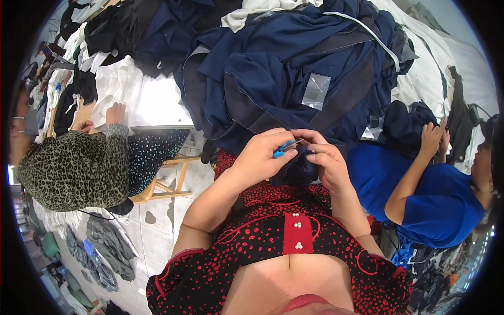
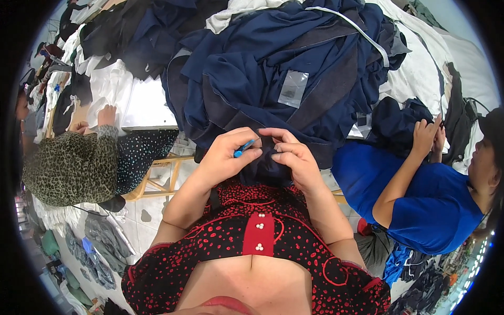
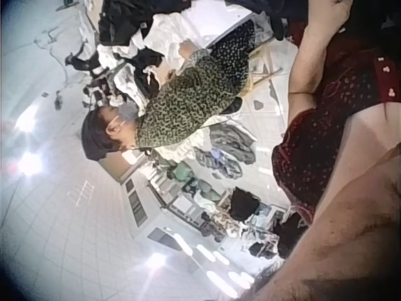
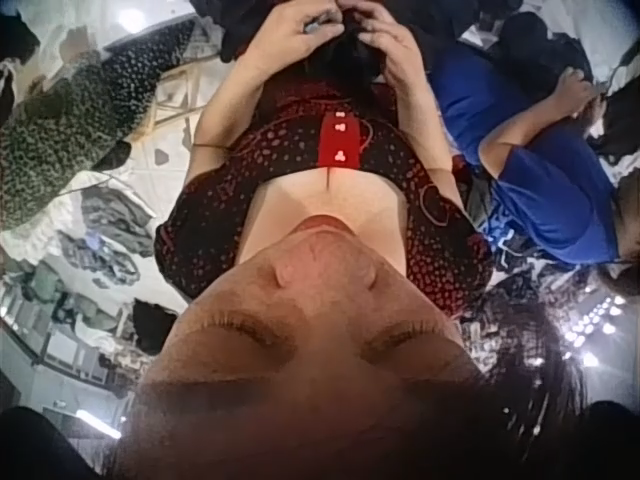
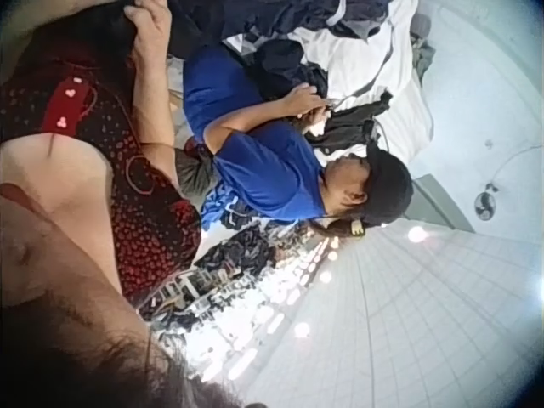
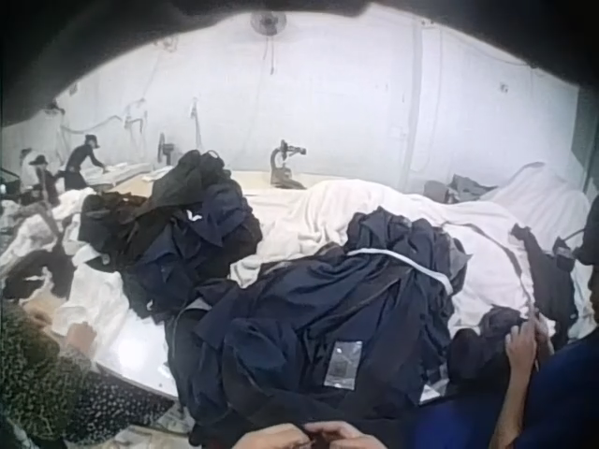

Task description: Trimming excess threads from dark blue fabric pieces using small snips in a factory setting.

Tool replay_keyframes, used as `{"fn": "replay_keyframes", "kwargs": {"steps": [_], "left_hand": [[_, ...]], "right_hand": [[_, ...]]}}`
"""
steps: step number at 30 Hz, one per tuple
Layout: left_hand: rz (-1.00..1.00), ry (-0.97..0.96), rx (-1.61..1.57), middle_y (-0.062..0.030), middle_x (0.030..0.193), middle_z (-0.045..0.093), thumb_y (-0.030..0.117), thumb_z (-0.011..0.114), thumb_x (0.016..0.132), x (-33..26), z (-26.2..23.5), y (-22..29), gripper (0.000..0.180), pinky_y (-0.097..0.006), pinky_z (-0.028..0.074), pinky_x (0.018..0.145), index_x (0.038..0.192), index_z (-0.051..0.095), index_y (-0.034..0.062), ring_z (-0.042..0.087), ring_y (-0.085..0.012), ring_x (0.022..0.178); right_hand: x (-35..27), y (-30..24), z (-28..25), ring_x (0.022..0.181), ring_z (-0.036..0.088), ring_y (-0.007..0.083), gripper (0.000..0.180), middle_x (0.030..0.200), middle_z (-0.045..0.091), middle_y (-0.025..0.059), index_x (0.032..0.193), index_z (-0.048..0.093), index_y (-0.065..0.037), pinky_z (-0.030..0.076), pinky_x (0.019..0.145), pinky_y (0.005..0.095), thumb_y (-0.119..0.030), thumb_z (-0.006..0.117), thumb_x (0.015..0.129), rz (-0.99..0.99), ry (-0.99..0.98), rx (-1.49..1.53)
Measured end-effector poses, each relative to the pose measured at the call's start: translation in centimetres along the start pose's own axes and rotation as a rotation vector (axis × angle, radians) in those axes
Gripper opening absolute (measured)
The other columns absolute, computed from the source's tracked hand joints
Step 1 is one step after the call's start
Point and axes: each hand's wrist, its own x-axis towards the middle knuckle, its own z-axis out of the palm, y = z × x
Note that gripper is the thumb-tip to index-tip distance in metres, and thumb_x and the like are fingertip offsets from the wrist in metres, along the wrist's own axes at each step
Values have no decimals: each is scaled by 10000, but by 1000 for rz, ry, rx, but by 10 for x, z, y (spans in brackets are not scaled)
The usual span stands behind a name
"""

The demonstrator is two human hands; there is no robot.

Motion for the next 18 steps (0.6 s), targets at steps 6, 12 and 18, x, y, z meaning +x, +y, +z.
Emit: {"fn": "replay_keyframes", "kwargs": {"steps": [6, 12, 18], "left_hand": [[43, 42, 79, -102, 763, 550, 45, 654, 763, -7, 5, 6, 124, -320, 436, 624, 824, 555, 3, 559, -244, 689], [71, 130, 143, -124, 759, 549, 41, 644, 760, 4, 4, -5, 128, -342, 448, 632, 832, 547, -2, 569, -303, 714], [-166, 37, -111, -17, 670, 465, 99, 602, 843, 0, -2, 6, 110, -236, 366, 589, 819, 529, 20, 419, -66, 654]], "right_hand": [[2, 0, -4, 1227, 407, 240, 156, 1303, 482, 169, 705, 603, 32, 220, 1065, 365, -110, 546, 737, -20, -16, 7], [1, 2, -2, 1227, 409, 242, 146, 1306, 477, 169, 681, 591, 31, 219, 1067, 367, -96, 549, 740, -44, -11, -59], [-1, 0, -4, 1254, 389, 252, 175, 1329, 462, 178, 746, 653, 41, 198, 1077, 379, -95, 546, 723, 23, -35, 107]]}}
